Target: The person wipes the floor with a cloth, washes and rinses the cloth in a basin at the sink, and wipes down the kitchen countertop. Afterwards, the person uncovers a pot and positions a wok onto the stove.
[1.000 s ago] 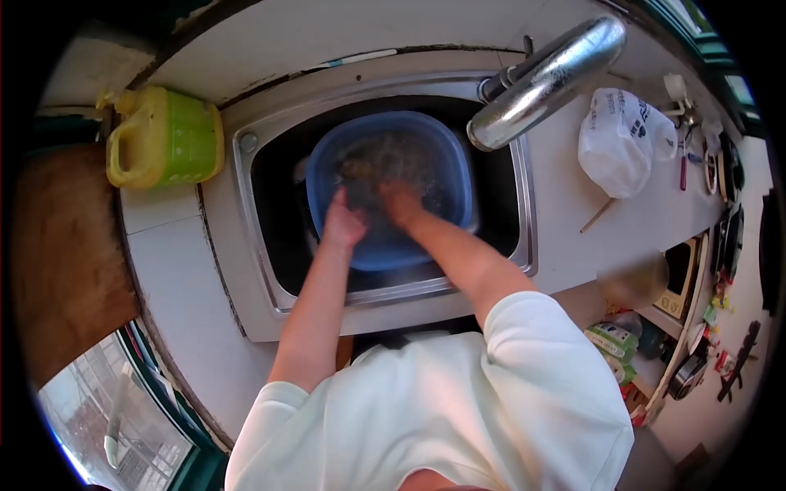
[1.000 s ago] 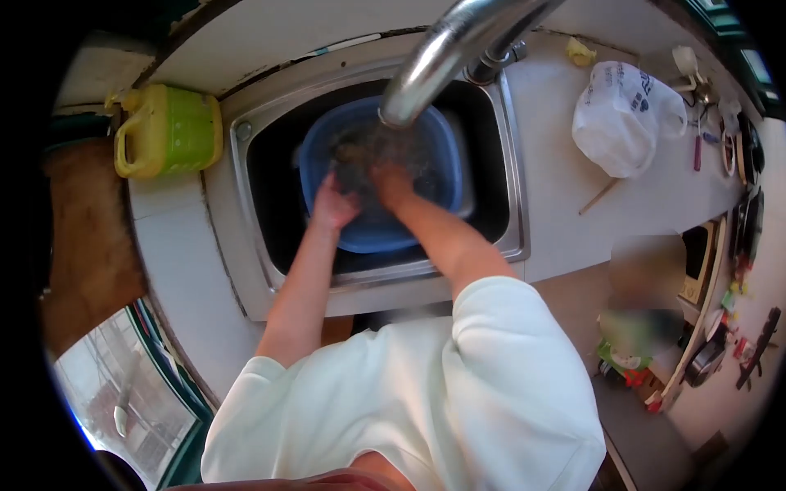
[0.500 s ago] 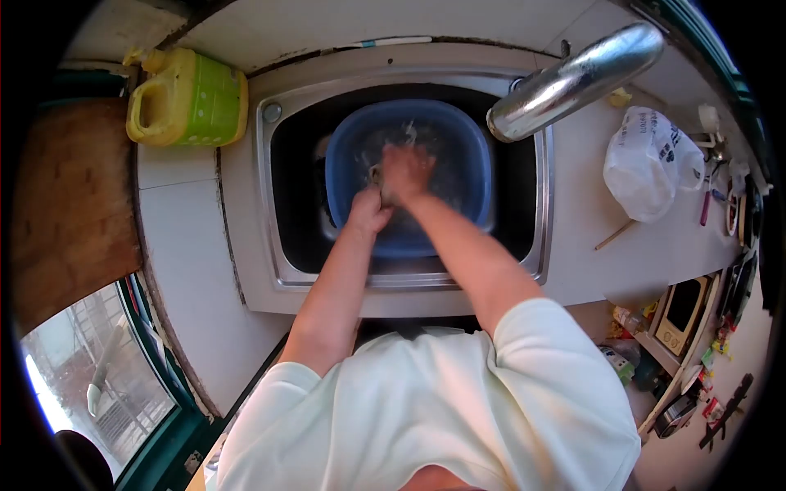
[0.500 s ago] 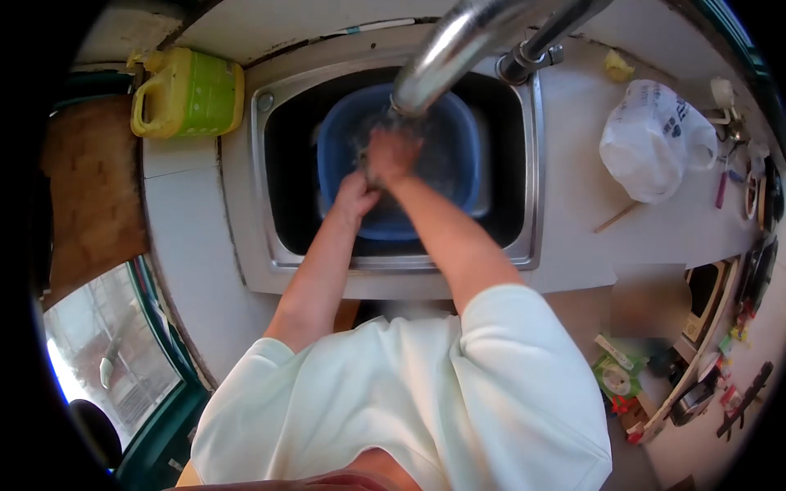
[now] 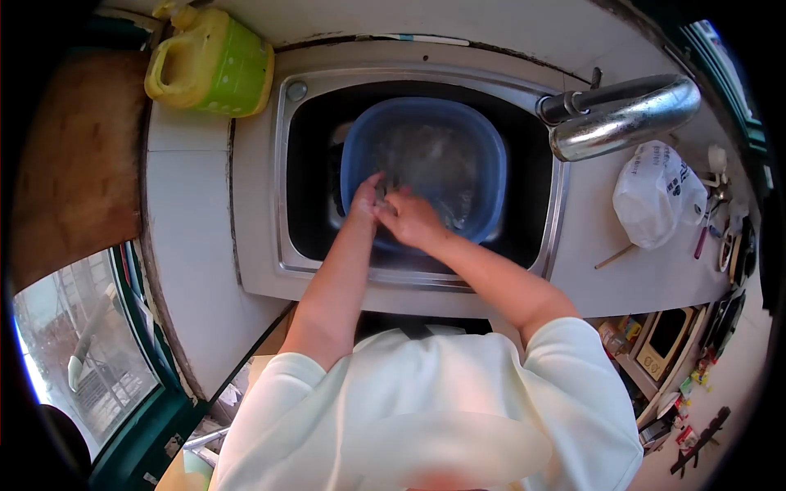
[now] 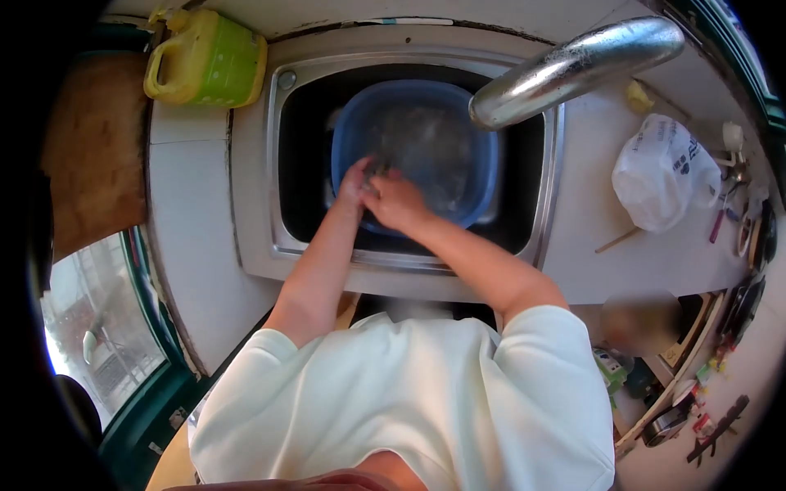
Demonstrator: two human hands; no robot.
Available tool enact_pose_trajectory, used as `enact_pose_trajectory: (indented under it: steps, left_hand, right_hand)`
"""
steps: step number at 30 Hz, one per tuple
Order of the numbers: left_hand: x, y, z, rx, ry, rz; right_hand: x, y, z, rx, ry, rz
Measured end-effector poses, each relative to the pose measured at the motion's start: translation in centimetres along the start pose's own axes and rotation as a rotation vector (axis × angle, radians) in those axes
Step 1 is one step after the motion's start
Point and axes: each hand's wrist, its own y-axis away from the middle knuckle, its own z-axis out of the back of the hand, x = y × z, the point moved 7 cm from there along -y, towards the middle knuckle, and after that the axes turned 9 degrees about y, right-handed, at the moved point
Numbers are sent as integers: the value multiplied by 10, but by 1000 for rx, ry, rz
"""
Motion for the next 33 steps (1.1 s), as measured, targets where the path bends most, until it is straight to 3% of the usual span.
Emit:
enact_pose_trajectory:
  steps: [2, 3, 6, 7, 8, 10, 11, 13, 14, 16, 17, 20, 21, 24, 26, 28, 32, 33]
  left_hand:
    - [9, -3, -4, 66, 49, 165]
    - [12, 5, -25, 262, 4, -22]
    - [19, 44, -43, 243, -21, -292]
    - [15, 40, -35, -31, -276, -305]
    - [10, 44, -39, -19, -281, -344]
    - [4, 59, -52, 5, -293, -408]
    - [-6, 77, -54, -88, -438, -412]
    - [-47, 110, -59, -156, -757, -808]
    - [-61, 126, -62, -194, -925, -1002]
    - [-82, 123, -36, -333, -851, -1077]
    - [-90, 123, -25, -404, -808, -1115]
    - [-60, 132, -34, -302, -361, -570]
    - [-60, 120, -26, -230, -281, -562]
    - [-57, 106, -13, -55, -148, -543]
    - [-59, 104, -7, -113, -80, -580]
    - [-66, 97, 13, -183, -44, -648]
    - [-75, 96, 29, -114, 52, -592]
    - [-78, 95, 23, -133, -249, -635]
  right_hand:
    - [23, 9, 10, -77, 114, 16]
    - [29, 10, 13, -116, 170, 24]
    - [-16, -30, 25, -485, 19, -35]
    - [-36, -49, 21, -512, 168, -90]
    - [-55, -67, 23, -542, 318, -145]
    - [-87, -85, 27, -314, 286, -323]
    - [-87, -74, 41, -421, 409, -306]
    - [-69, -54, 69, -645, 652, -239]
    - [-86, -56, 39, -519, 620, -175]
    - [-128, -67, -38, -284, 562, -33]
    - [-100, -65, -28, -209, 687, -2]
    - [-159, -102, -26, -612, -277, -426]
    - [-133, -99, -9, -632, -1050, -608]
    - [-101, -133, 6, -813, -1050, -464]
    - [-56, -150, -18, -582, -599, -283]
    - [-2, -124, -42, -665, -113, -147]
    - [34, -47, -63, -250, -40, 351]
    - [27, -27, -70, -11, -69, 394]
